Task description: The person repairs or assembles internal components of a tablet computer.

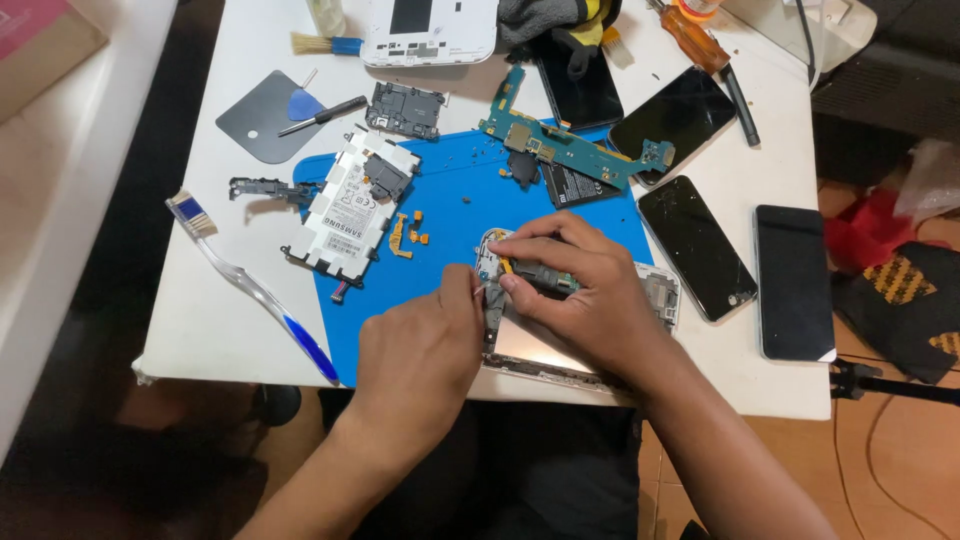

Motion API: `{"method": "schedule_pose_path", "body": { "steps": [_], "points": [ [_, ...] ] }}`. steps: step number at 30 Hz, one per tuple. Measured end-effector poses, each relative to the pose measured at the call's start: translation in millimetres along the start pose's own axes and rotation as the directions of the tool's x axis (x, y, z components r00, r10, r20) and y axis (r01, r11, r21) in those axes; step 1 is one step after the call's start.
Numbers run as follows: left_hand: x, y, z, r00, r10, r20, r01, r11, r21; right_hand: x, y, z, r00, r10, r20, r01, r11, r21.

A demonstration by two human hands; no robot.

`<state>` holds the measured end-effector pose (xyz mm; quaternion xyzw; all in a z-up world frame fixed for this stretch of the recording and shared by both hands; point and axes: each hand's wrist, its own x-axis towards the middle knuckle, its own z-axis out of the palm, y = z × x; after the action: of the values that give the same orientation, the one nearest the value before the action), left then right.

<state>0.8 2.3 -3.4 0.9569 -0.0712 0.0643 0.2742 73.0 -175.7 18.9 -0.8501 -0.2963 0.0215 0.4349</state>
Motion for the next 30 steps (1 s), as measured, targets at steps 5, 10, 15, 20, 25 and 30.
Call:
{"method": "schedule_pose_path", "body": {
  "steps": [5, 10, 15, 20, 25, 30],
  "points": [
    [5, -1, -13, 0.997, -0.073, -0.025, 0.067, 0.983, -0.173, -2, 2, -1, 1.0, -0.015, 0.011, 0.016, 1.0, -0.024],
    [0, -5, -11, 0.977, -0.206, -0.058, 0.174, 0.92, -0.351, -3, 4, 4, 0.995, -0.081, 0.051, 0.088, 0.984, -0.153],
    [-2, -7, -8, 0.971, -0.227, -0.073, 0.18, 0.899, -0.398, -1, 2, 8, 0.991, -0.108, 0.075, 0.124, 0.961, -0.249],
    [0, -9, -8, 0.966, -0.248, -0.067, 0.195, 0.878, -0.436, 0, 3, 11, 0.995, -0.082, 0.065, 0.097, 0.952, -0.29],
    [-3, -11, -5, 0.968, -0.225, -0.114, 0.149, 0.875, -0.461, 0, 3, 12, 0.993, -0.108, 0.041, 0.115, 0.946, -0.304],
    [-4, -12, -1, 0.968, -0.215, -0.129, 0.133, 0.876, -0.463, 3, 0, 11, 0.997, -0.07, 0.02, 0.073, 0.957, -0.28]
  ]
}}
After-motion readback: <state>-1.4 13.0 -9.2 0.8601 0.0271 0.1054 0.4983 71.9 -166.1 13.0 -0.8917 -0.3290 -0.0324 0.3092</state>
